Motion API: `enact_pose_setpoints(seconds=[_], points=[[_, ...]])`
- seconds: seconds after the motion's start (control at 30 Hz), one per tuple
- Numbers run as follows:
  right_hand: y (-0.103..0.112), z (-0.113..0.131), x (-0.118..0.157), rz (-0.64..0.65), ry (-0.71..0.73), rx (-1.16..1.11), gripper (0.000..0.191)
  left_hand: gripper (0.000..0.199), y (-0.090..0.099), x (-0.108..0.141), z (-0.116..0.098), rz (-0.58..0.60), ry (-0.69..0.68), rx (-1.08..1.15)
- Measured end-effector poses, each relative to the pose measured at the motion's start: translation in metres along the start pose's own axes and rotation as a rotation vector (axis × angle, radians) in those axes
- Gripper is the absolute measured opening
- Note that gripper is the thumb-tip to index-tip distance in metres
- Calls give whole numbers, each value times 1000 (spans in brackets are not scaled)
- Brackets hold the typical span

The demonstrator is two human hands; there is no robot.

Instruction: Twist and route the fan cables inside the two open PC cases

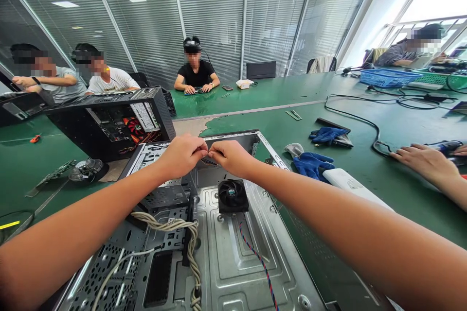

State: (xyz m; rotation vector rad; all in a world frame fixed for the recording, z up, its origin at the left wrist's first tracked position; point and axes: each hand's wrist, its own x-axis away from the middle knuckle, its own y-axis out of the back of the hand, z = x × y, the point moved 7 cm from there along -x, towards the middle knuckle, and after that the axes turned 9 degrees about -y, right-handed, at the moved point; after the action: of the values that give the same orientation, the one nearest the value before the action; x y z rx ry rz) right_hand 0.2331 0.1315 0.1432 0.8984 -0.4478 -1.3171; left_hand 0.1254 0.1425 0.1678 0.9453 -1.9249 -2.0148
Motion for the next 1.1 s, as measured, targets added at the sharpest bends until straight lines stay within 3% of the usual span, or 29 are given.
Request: enact_pose_setpoints(seconds=[0.23,0.6,1.1], points=[[-3,-3,-2,30,14,-29,23,12,8,2,-2,-80,-4,-11],[-3,-5,-2,10,8,7,24,20,7,2,-5,-29,-28,-127],[4,3,1,-95,63,37,19,16,3,0,3,-34,-10,48]])
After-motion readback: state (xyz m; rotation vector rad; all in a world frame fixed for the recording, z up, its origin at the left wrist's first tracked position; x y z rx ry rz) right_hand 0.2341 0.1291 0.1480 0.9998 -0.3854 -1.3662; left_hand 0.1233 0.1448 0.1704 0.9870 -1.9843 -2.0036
